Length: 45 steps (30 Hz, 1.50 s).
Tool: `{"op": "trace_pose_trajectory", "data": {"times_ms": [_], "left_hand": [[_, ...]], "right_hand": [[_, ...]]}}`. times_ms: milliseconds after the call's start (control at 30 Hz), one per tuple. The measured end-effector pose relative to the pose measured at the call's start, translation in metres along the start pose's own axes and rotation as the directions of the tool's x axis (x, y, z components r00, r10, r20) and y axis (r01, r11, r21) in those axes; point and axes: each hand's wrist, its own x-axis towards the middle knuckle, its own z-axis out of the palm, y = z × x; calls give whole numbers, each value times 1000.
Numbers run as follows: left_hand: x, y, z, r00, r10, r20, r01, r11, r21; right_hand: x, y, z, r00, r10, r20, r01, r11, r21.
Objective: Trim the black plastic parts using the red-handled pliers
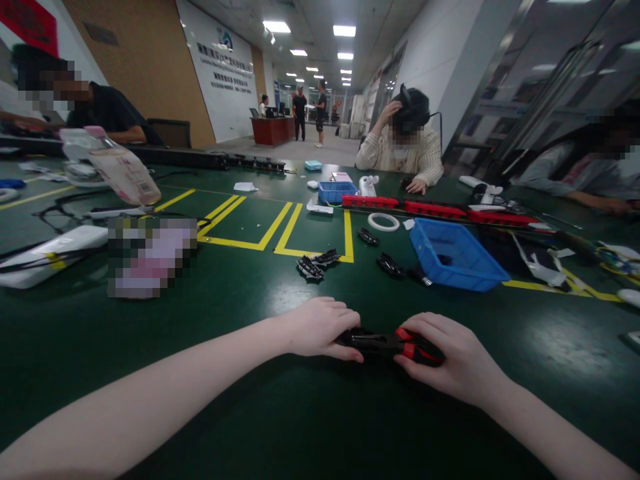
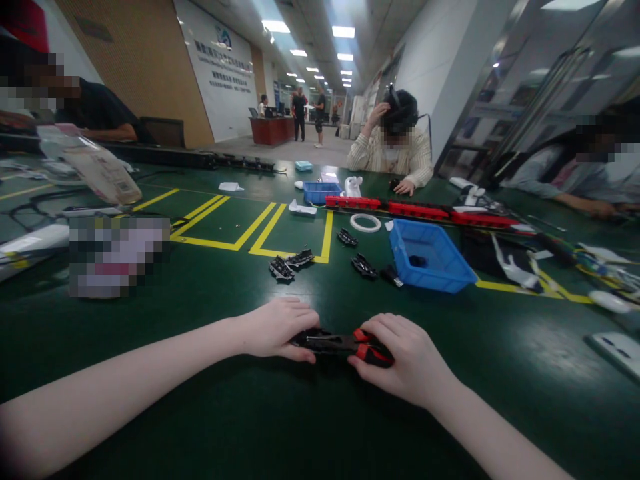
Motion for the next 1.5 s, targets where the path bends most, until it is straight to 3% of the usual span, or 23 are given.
{"op": "trace_pose_trajectory", "data": {"times_ms": [367, 633, 833, 1167, 1500], "left_hand": [[-1, 0, 0, 1000, -3, -5, 3, 1000, 18], [0, 1, -1, 1000, -13, 12, 13, 1000, -6], [-1, 0, -2, 1000, 1, 23, 0, 1000, -27], [-1, -1, -2, 1000, 13, 15, -13, 999, -40], [-4, 3, -2, 1000, 9, -23, -9, 1000, 10]], "right_hand": [[-1, -10, 2, 1000, 1, -30, -1, 1000, -23], [4, -14, -4, 984, 95, 151, -92, 995, -28], [3, -5, -6, 974, 91, 206, -81, 995, -55], [3, 7, -2, 989, 103, 110, -96, 993, -71], [1, 15, 4, 990, 139, -34, -138, 990, 30]]}}
